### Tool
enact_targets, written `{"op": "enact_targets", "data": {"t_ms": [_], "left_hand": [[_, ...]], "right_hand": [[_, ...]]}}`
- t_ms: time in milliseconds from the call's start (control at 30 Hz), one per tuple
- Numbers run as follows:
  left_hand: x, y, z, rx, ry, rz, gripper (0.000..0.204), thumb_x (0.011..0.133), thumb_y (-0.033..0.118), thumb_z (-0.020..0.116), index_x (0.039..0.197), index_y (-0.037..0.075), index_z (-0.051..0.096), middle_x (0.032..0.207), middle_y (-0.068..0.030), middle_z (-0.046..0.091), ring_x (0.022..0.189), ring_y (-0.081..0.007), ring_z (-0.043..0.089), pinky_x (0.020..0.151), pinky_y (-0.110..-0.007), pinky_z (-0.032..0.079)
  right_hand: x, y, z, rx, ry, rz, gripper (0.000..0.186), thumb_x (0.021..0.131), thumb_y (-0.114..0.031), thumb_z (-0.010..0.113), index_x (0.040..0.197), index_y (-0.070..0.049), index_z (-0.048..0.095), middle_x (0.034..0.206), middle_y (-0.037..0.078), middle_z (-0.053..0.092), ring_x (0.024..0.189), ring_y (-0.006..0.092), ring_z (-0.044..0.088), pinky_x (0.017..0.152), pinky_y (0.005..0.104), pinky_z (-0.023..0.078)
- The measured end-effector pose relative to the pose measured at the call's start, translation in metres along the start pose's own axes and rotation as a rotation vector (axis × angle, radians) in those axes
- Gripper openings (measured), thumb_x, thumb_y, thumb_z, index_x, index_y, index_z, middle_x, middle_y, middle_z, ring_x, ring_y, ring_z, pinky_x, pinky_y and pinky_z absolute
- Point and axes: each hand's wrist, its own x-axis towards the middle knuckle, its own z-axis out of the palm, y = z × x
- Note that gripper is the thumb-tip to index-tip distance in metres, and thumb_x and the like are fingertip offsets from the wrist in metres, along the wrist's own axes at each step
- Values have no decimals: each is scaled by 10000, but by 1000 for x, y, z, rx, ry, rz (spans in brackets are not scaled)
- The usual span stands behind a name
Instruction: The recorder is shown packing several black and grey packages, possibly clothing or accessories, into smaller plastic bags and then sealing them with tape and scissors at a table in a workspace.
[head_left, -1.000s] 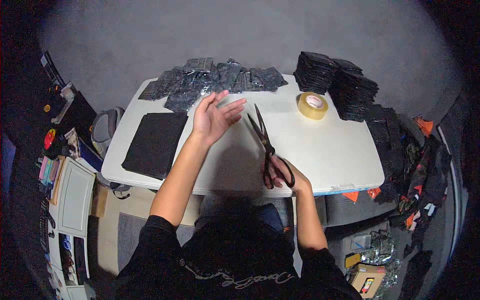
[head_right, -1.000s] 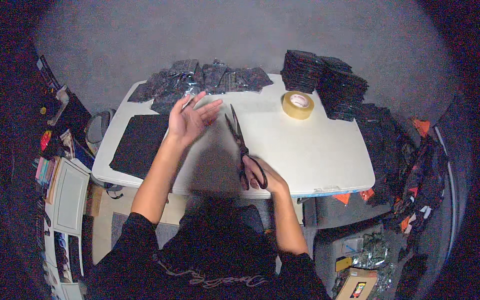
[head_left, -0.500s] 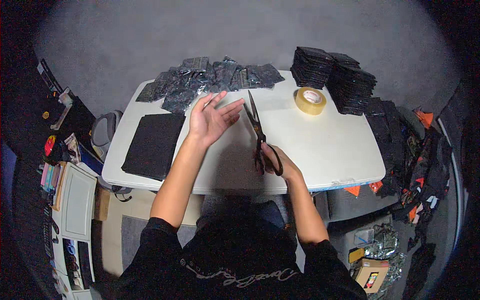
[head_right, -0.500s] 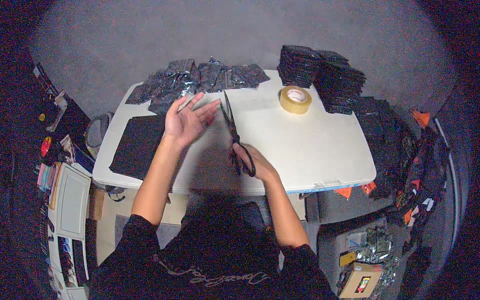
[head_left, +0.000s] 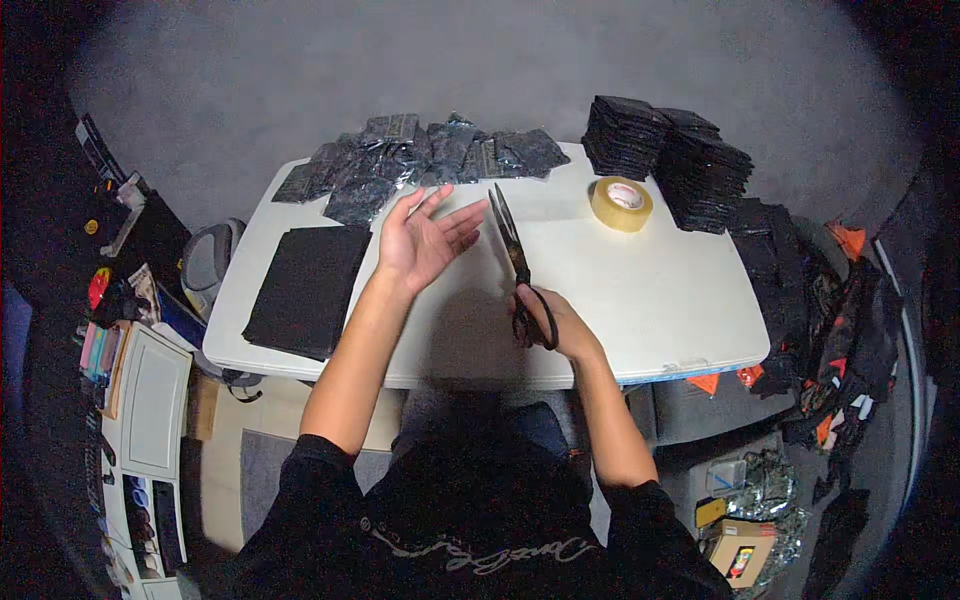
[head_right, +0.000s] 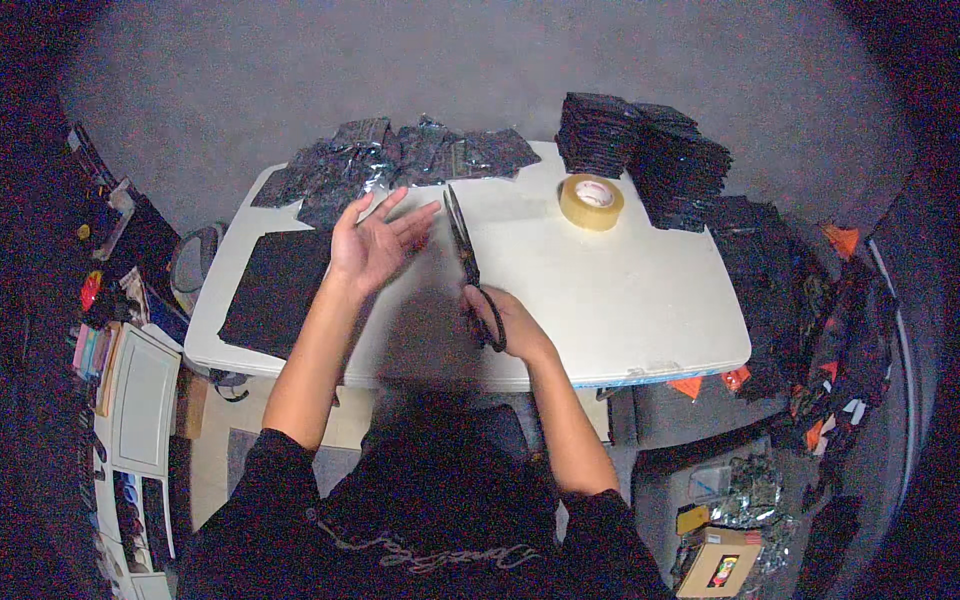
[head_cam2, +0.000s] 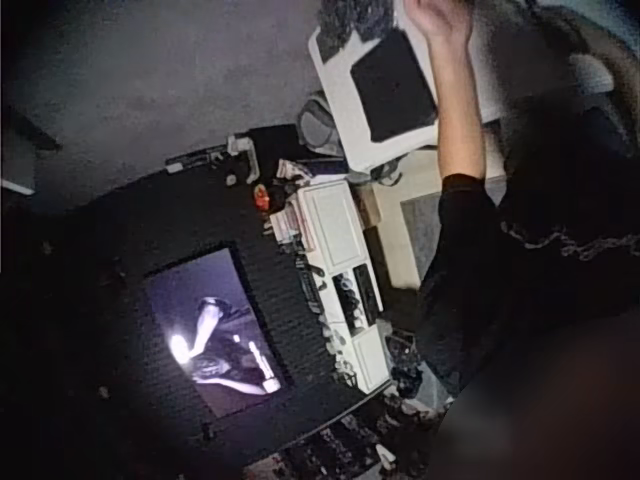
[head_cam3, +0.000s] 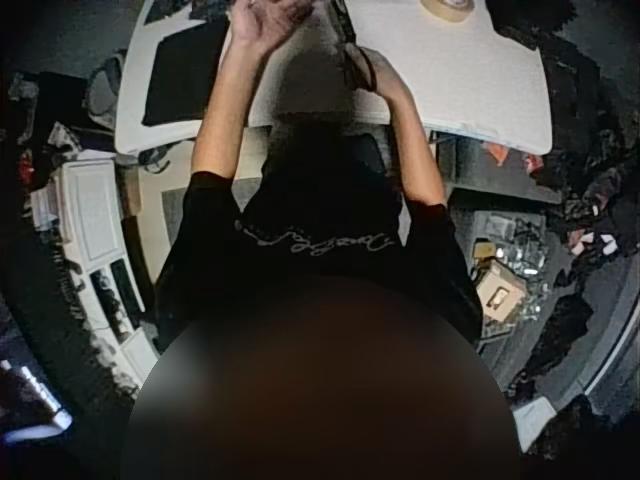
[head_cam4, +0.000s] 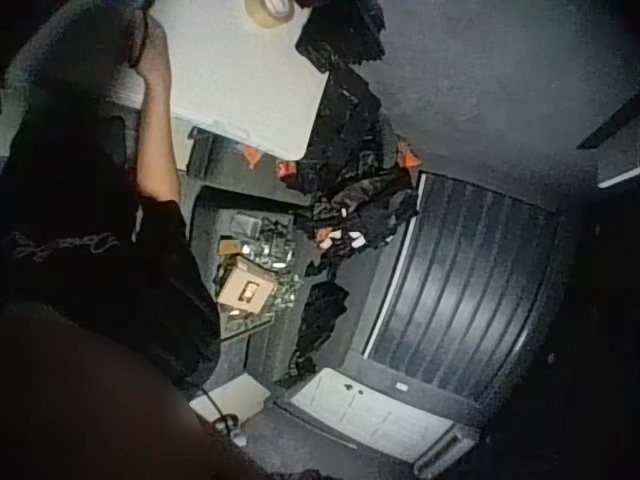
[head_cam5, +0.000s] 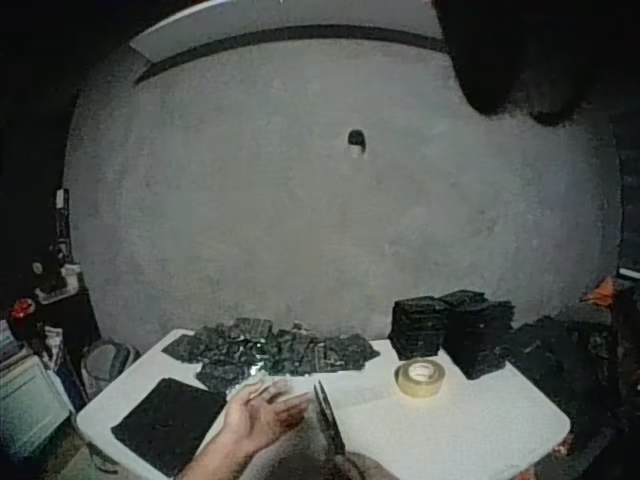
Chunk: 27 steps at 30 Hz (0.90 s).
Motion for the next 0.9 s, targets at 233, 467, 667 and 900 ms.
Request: {"op": "enact_targets", "data": {"t_ms": [233, 467, 667, 900], "left_hand": [[-13, 1, -3, 6, 58, 23, 619, 937, 522, 506, 1398, 113, 444, 1463, -328, 444, 1317, -391, 457, 1157, -472, 275], [-55, -4, -9, 9, -59, 79, 656, 955, 530, 466, 1434, 82, 438, 1443, -282, 485, 1252, -387, 534, 1101, -510, 371], [-83, -15, -20, 81, -74, 135, 679, 953, 540, 447, 1453, 83, 415, 1423, -264, 505, 1237, -371, 546, 1063, -503, 406], [-75, -40, 11, 158, -196, 133, 662, 963, 519, 428, 1465, 91, 379, 1430, -253, 498, 1218, -350, 552, 1002, -457, 428]], "right_hand": [[0, -5, 4, -69, 20, 12, 433, 1054, -420, 492, 873, -46, 614, 628, 14, 549, 545, 129, 543, 505, 276, 430], [-1, -27, 6, -374, 78, -91, 326, 922, -346, 707, 879, -28, 652, 649, 57, 629, 585, 180, 619, 552, 319, 473], [-8, -57, 10, -759, 171, 22, 300, 712, -158, 816, 937, -32, 663, 875, 186, 700, 831, 367, 687, 749, 447, 542], [-18, -46, 18, -812, 321, -276, 301, 718, -117, 820, 963, -29, 670, 934, 181, 642, 842, 352, 675, 751, 407, 547]]}}
